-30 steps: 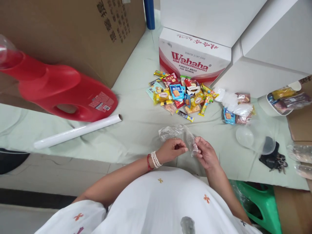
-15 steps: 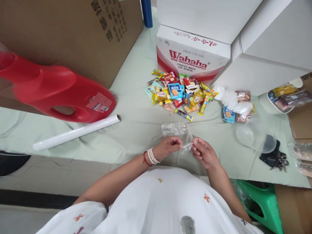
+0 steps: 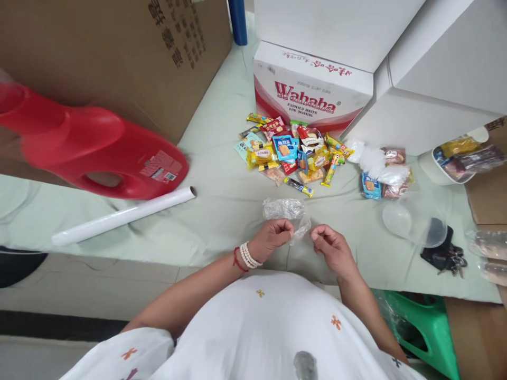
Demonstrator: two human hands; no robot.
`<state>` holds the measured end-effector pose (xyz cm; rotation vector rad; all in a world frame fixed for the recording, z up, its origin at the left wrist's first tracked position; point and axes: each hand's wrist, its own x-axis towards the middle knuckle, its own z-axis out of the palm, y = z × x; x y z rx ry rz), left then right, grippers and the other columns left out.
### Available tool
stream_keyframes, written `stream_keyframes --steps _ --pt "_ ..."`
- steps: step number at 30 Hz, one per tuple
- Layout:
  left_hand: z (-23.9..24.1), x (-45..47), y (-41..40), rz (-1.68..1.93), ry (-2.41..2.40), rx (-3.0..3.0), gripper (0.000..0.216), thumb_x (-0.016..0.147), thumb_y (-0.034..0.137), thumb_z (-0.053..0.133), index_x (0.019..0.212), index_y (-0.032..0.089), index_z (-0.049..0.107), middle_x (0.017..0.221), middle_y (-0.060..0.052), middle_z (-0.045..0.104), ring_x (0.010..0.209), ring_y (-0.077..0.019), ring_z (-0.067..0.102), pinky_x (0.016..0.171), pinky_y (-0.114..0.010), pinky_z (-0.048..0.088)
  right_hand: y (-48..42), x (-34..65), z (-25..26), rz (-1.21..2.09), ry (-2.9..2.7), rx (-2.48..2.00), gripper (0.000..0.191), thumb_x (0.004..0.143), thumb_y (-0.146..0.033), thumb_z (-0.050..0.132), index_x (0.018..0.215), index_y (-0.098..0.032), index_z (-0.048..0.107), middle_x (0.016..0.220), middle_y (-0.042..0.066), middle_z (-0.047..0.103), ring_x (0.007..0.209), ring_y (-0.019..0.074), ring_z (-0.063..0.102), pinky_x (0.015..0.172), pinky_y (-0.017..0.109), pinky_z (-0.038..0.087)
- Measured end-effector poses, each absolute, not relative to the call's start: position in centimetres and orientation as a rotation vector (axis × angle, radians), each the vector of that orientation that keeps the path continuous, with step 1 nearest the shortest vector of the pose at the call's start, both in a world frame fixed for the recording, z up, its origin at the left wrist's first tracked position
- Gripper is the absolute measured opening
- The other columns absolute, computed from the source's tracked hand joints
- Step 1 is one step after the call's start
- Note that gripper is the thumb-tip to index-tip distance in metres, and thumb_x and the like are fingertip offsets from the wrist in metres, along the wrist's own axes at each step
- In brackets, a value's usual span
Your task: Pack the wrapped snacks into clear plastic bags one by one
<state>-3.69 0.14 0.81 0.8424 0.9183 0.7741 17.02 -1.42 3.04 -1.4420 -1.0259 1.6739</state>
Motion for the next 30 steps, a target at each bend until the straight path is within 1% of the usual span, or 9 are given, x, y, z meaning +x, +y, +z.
stream_keyframes --steps 5,9,13,17,19,23,25,27,30 --pt "1.0 -3.7 0.1 0.767 0.935 0.999 0.023 0.074 0.036 0.069 0.072 0.017 0.056 0.064 0.006 0.047 0.06 -0.0082 0.037 0.058 -0.023 0.031 -1.6 16.5 3.4 1.889 -0.987 -1.375 0.047 0.085 -0.067 0.068 0.085 -0.02 0.068 0.065 -0.002 0.049 0.053 0.0096 0.037 0.042 0.021 0.028" --pt "1.0 -3.7 0.0 0.768 0.928 1.032 0.023 0.074 0.035 0.068 0.071 0.017 0.055 0.063 0.006 0.047 0.06 -0.0083 0.036 0.058 -0.023 0.03 -1.9 15.7 3.5 1.936 -0.979 -1.349 0.039 0.081 -0.057 0.078 0.079 -0.02 0.065 0.058 -0.006 0.042 0.047 0.0065 0.03 0.042 0.02 0.026" --pt "0.7 -4.4 0.1 0.806 0.932 0.988 0.019 0.072 0.033 0.066 0.069 0.017 0.055 0.063 0.006 0.046 0.06 -0.0078 0.035 0.058 -0.023 0.029 -1.9 16.5 3.2 1.991 -0.98 -1.346 0.039 0.081 -0.055 0.079 0.081 -0.018 0.067 0.063 -0.004 0.051 0.048 0.0057 0.031 0.042 0.02 0.024" --pt "0.7 -5.6 0.2 0.822 0.959 0.816 0.02 0.068 0.032 0.066 0.068 0.018 0.051 0.056 0.008 0.039 0.052 -0.0059 0.028 0.052 -0.023 0.023 -1.8 17.8 3.2 1.993 -0.944 -1.399 0.038 0.081 -0.054 0.079 0.079 -0.018 0.065 0.057 -0.007 0.042 0.047 0.0057 0.028 0.042 0.019 0.021" --pt "0.9 -6.3 0.3 0.832 0.967 0.733 0.022 0.066 0.032 0.066 0.067 0.019 0.049 0.054 0.009 0.036 0.049 -0.0048 0.026 0.051 -0.022 0.02 -1.8 18.4 3.3 1.977 -0.917 -1.413 0.037 0.08 -0.053 0.079 0.078 -0.019 0.064 0.058 -0.006 0.043 0.047 0.0061 0.028 0.041 0.019 0.02" --pt "1.0 -7.7 0.5 0.755 0.968 0.687 0.026 0.067 0.037 0.066 0.067 0.019 0.047 0.06 0.006 0.045 0.05 -0.005 0.033 0.048 -0.021 0.02 -1.8 19.5 3.5 1.885 -0.982 -1.435 0.034 0.082 -0.05 0.076 0.077 -0.02 0.062 0.059 -0.005 0.046 0.048 0.0071 0.031 0.042 0.02 0.021" --pt "1.1 -7.9 0.7 0.728 1.043 0.706 0.03 0.075 0.046 0.062 0.071 0.019 0.047 0.07 0.002 0.053 0.056 -0.0084 0.043 0.047 -0.021 0.024 -1.8 19.8 3.6 1.833 -1.101 -1.448 0.032 0.085 -0.049 0.073 0.077 -0.02 0.061 0.058 -0.006 0.043 0.048 0.0076 0.032 0.044 0.021 0.024" --pt "1.5 -7.5 0.9 0.73 1.174 0.833 0.034 0.082 0.054 0.057 0.082 0.02 0.05 0.084 -0.002 0.058 0.07 -0.0139 0.054 0.052 -0.023 0.037 -1.7 19.6 3.8 1.789 -1.227 -1.463 0.03 0.087 -0.048 0.071 0.078 -0.021 0.061 0.059 -0.006 0.042 0.049 0.0083 0.033 0.046 0.022 0.026" --pt "2.2 -5.8 1.2 0.703 1.294 1.258 0.04 0.08 0.051 0.068 0.103 0.02 0.056 0.105 -0.007 0.063 0.098 -0.0224 0.06 0.079 -0.034 0.052 -1.5 18.9 4.2 1.719 -1.405 -1.473 0.026 0.088 -0.044 0.07 0.077 -0.022 0.06 0.061 -0.005 0.043 0.053 0.0097 0.034 0.05 0.023 0.028"
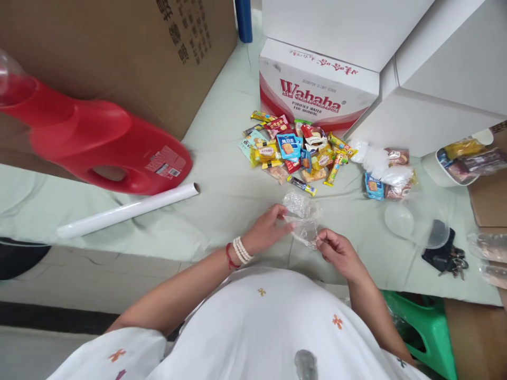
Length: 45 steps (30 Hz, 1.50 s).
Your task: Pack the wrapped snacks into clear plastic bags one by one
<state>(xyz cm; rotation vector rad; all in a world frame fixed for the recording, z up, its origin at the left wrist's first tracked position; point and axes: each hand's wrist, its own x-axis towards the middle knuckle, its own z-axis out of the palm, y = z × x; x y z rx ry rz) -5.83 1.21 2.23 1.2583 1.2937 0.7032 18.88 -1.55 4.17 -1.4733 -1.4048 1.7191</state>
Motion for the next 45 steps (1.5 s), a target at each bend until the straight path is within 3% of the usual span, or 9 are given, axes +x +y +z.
stream_keyframes --steps 3,6,8,11,20,25,32,38,45 --pt "2.8 -3.8 1.8 0.652 1.344 1.6 0.049 0.074 0.032 0.075 0.118 0.019 0.056 0.117 -0.012 0.063 0.11 -0.028 0.059 0.097 -0.043 0.048 -1.6 18.1 4.7 1.593 -1.607 -1.449 0.022 0.088 -0.037 0.068 0.075 -0.022 0.06 0.063 -0.004 0.048 0.058 0.0117 0.039 0.055 0.025 0.032" --pt "2.7 -2.5 2.8 0.564 1.408 1.722 0.034 0.074 0.022 0.071 0.108 0.019 0.063 0.105 -0.01 0.066 0.1 -0.0269 0.061 0.09 -0.039 0.048 -2.0 17.9 4.9 1.435 -1.749 -1.426 0.017 0.089 -0.031 0.065 0.076 -0.022 0.06 0.069 -0.002 0.053 0.062 0.0134 0.044 0.058 0.026 0.035" --pt "2.3 -2.3 3.4 0.502 1.38 1.66 0.008 0.079 0.024 0.066 0.086 0.02 0.065 0.08 -0.004 0.063 0.08 -0.0215 0.059 0.077 -0.033 0.046 -2.5 18.3 4.7 1.364 -1.792 -1.439 0.016 0.091 -0.029 0.063 0.077 -0.023 0.06 0.071 -0.001 0.055 0.063 0.0142 0.046 0.06 0.027 0.036" --pt "1.7 -2.9 3.7 0.555 1.287 1.459 0.018 0.083 0.029 0.06 0.068 0.019 0.058 0.061 0.003 0.051 0.064 -0.0145 0.049 0.065 -0.027 0.039 -3.3 19.4 4.1 1.363 -1.773 -1.515 0.018 0.094 -0.032 0.06 0.078 -0.023 0.06 0.068 -0.001 0.052 0.063 0.0145 0.046 0.061 0.027 0.036" --pt "2.3 -2.8 0.8 0.714 1.312 1.616 0.014 0.077 0.024 0.057 0.065 0.02 0.051 0.061 0.003 0.049 0.062 -0.0128 0.045 0.063 -0.027 0.031 -1.4 18.5 3.1 1.117 -1.662 -1.548 0.021 0.085 -0.043 0.075 0.092 -0.025 0.066 0.094 0.004 0.062 0.08 0.0194 0.053 0.073 0.032 0.044" --pt "1.1 -4.4 -1.0 0.58 1.271 1.525 0.026 0.084 0.029 0.052 0.061 0.02 0.047 0.058 0.004 0.044 0.059 -0.0126 0.042 0.06 -0.027 0.032 0.6 16.2 1.8 1.215 -1.437 -1.532 0.024 0.093 -0.043 0.064 0.08 -0.023 0.062 0.078 0.001 0.056 0.069 0.0156 0.048 0.064 0.028 0.04" --pt "1.5 -6.1 -1.6 0.797 1.533 1.642 0.042 0.079 0.041 0.07 0.113 0.018 0.063 0.105 -0.01 0.065 0.097 -0.0254 0.06 0.085 -0.038 0.048 0.6 14.1 1.6 1.217 -1.669 -1.389 0.024 0.096 -0.039 0.06 0.079 -0.022 0.062 0.081 0.001 0.06 0.075 0.0162 0.055 0.071 0.028 0.044" --pt "1.5 -5.0 1.7 0.854 1.497 1.344 0.03 0.093 0.039 0.049 0.073 0.02 0.059 0.064 0.002 0.054 0.064 -0.0149 0.051 0.065 -0.028 0.04 -0.1 14.6 1.9 1.203 -1.655 -1.39 0.024 0.095 -0.042 0.062 0.082 -0.022 0.063 0.082 0.002 0.061 0.078 0.018 0.056 0.073 0.03 0.044" --pt "-0.5 -5.4 0.6 0.929 1.564 1.18 0.033 0.093 0.045 0.05 0.074 0.019 0.058 0.058 0.006 0.044 0.059 -0.0122 0.042 0.059 -0.026 0.033 -1.3 16.1 0.7 1.434 -1.332 -1.546 0.038 0.085 -0.056 0.07 0.101 -0.022 0.065 0.093 0.004 0.065 0.077 0.0175 0.056 0.068 0.029 0.046"
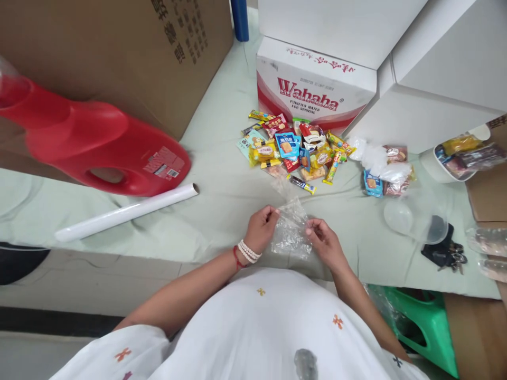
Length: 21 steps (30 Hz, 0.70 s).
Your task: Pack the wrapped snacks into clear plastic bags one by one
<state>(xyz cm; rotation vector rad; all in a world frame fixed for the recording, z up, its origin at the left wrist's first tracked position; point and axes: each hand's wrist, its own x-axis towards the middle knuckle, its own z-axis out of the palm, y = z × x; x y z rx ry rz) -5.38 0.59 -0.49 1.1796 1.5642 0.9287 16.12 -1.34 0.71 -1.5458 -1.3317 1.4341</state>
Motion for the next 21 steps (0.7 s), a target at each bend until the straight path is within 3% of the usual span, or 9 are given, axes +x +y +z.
stream_keyframes --steps 3,10,13,15,17,19,21 --pt "0.0 -4.9 -0.5 0.892 1.485 1.271 0.035 0.094 0.047 0.051 0.074 0.019 0.058 0.058 0.006 0.043 0.058 -0.0117 0.04 0.059 -0.025 0.032 -0.1 15.2 0.7 1.355 -1.357 -1.53 0.039 0.083 -0.053 0.073 0.105 -0.022 0.066 0.101 0.005 0.067 0.087 0.0195 0.059 0.078 0.031 0.047" --pt "-1.3 -7.2 -1.9 0.908 1.49 1.235 0.032 0.092 0.043 0.053 0.072 0.019 0.061 0.064 0.003 0.048 0.064 -0.0136 0.047 0.063 -0.027 0.039 3.1 14.0 0.1 1.441 -1.038 -1.431 0.031 0.081 -0.05 0.071 0.077 -0.022 0.061 0.067 -0.003 0.055 0.062 0.0133 0.044 0.063 0.027 0.037" --pt "-1.6 -8.5 -1.8 0.942 1.612 1.286 0.021 0.087 0.034 0.055 0.092 0.019 0.069 0.082 -0.002 0.058 0.079 -0.0182 0.057 0.073 -0.031 0.048 3.1 14.0 0.0 1.444 -1.09 -1.397 0.028 0.081 -0.048 0.071 0.076 -0.022 0.062 0.067 -0.003 0.056 0.063 0.014 0.046 0.065 0.027 0.038" --pt "-0.8 -8.4 -1.4 0.984 1.634 1.433 0.039 0.085 0.034 0.058 0.12 0.019 0.064 0.107 -0.009 0.062 0.1 -0.0237 0.061 0.087 -0.038 0.052 2.9 13.9 0.1 1.465 -1.152 -1.399 0.026 0.081 -0.048 0.072 0.078 -0.022 0.065 0.07 -0.003 0.059 0.065 0.0147 0.049 0.067 0.028 0.04" --pt "0.3 -7.2 -0.8 1.004 1.575 1.654 0.064 0.081 0.04 0.068 0.14 0.018 0.052 0.132 -0.016 0.057 0.124 -0.0306 0.054 0.102 -0.048 0.048 2.7 13.8 0.2 1.494 -1.171 -1.396 0.025 0.081 -0.047 0.072 0.08 -0.022 0.067 0.072 -0.002 0.061 0.066 0.0149 0.051 0.067 0.028 0.041" --pt "1.1 -5.5 0.0 0.995 1.514 1.811 0.082 0.075 0.049 0.077 0.144 0.017 0.047 0.142 -0.02 0.053 0.134 -0.0352 0.048 0.11 -0.052 0.043 2.6 13.6 0.3 1.515 -1.161 -1.384 0.026 0.081 -0.047 0.073 0.08 -0.023 0.067 0.072 -0.002 0.061 0.066 0.0149 0.052 0.066 0.028 0.043" --pt "1.2 -4.3 1.2 0.991 1.539 1.775 0.064 0.078 0.051 0.074 0.13 0.017 0.059 0.128 -0.017 0.063 0.12 -0.0328 0.058 0.103 -0.049 0.048 2.7 13.7 0.4 1.527 -1.132 -1.392 0.028 0.08 -0.049 0.074 0.079 -0.023 0.066 0.069 -0.002 0.06 0.063 0.0145 0.052 0.064 0.028 0.044"
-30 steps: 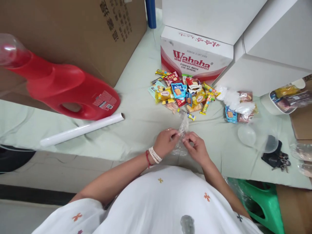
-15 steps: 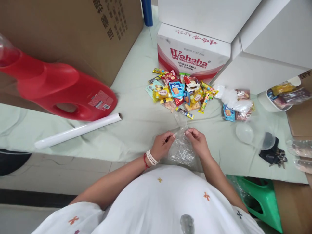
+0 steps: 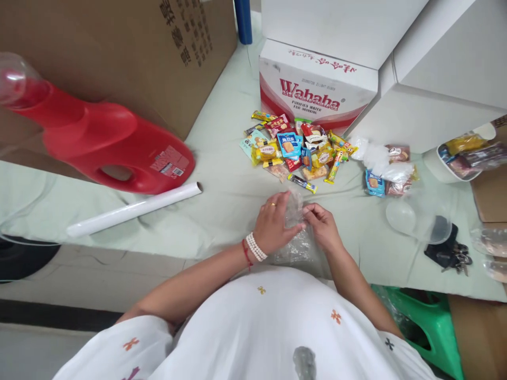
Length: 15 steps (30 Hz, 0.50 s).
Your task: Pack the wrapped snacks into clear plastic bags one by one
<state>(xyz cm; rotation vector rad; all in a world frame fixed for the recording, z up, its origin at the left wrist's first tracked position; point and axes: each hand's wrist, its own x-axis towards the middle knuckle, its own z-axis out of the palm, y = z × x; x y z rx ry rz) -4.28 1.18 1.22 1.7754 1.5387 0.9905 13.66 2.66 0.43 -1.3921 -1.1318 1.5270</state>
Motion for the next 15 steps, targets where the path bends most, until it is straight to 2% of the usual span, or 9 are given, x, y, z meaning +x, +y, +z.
stream_keyframes --steps 2,4,6,9,11,13,15 --pt "0.6 -4.1 2.8 1.004 1.589 1.513 0.032 0.088 0.047 0.063 0.101 0.019 0.068 0.09 -0.008 0.068 0.085 -0.0234 0.065 0.08 -0.038 0.053 2.9 14.0 0.4 1.525 -1.069 -1.442 0.031 0.078 -0.052 0.075 0.079 -0.023 0.064 0.066 -0.003 0.058 0.058 0.0135 0.049 0.056 0.027 0.042" --pt "-0.4 -5.0 4.9 1.014 1.576 1.146 0.03 0.092 0.045 0.055 0.078 0.019 0.062 0.058 0.001 0.053 0.055 -0.0147 0.052 0.057 -0.028 0.045 3.1 14.6 0.1 1.513 -0.987 -1.51 0.034 0.075 -0.054 0.076 0.078 -0.023 0.063 0.066 -0.004 0.057 0.054 0.0123 0.047 0.048 0.025 0.037" --pt "-1.1 -6.7 6.9 1.037 1.579 0.921 0.032 0.093 0.044 0.054 0.073 0.019 0.056 0.05 0.007 0.039 0.043 -0.0099 0.037 0.046 -0.024 0.032 3.4 15.2 -0.3 1.506 -0.915 -1.566 0.036 0.072 -0.054 0.076 0.077 -0.022 0.061 0.069 -0.003 0.058 0.053 0.0114 0.046 0.044 0.024 0.033" --pt "-1.1 -8.9 8.5 1.089 1.646 0.883 0.03 0.097 0.042 0.048 0.077 0.021 0.048 0.053 0.01 0.031 0.043 -0.0074 0.031 0.047 -0.022 0.028 3.8 15.8 -1.2 1.482 -0.875 -1.597 0.035 0.071 -0.053 0.075 0.077 -0.022 0.06 0.068 -0.004 0.058 0.05 0.0106 0.044 0.041 0.025 0.031" --pt "-0.5 -9.1 8.1 1.109 1.672 0.912 0.027 0.096 0.043 0.053 0.082 0.02 0.048 0.06 0.007 0.041 0.051 -0.0084 0.043 0.054 -0.022 0.035 3.9 15.7 -1.6 1.45 -0.906 -1.584 0.032 0.074 -0.052 0.072 0.078 -0.023 0.059 0.065 -0.005 0.056 0.048 0.0108 0.042 0.042 0.026 0.031" --pt "0.4 -8.0 6.8 1.099 1.697 1.091 0.029 0.089 0.046 0.065 0.092 0.019 0.054 0.079 0.0 0.057 0.071 -0.0135 0.056 0.067 -0.027 0.046 4.0 15.4 -1.8 1.409 -0.971 -1.578 0.03 0.078 -0.052 0.07 0.078 -0.023 0.059 0.062 -0.005 0.054 0.047 0.0116 0.041 0.043 0.027 0.032" --pt "1.2 -5.9 5.3 1.045 1.732 1.421 0.045 0.079 0.048 0.074 0.108 0.018 0.058 0.106 -0.009 0.062 0.097 -0.0229 0.061 0.084 -0.036 0.05 3.9 15.1 -1.7 1.361 -1.064 -1.596 0.029 0.081 -0.052 0.067 0.079 -0.024 0.059 0.059 -0.005 0.053 0.048 0.0128 0.042 0.046 0.028 0.034"
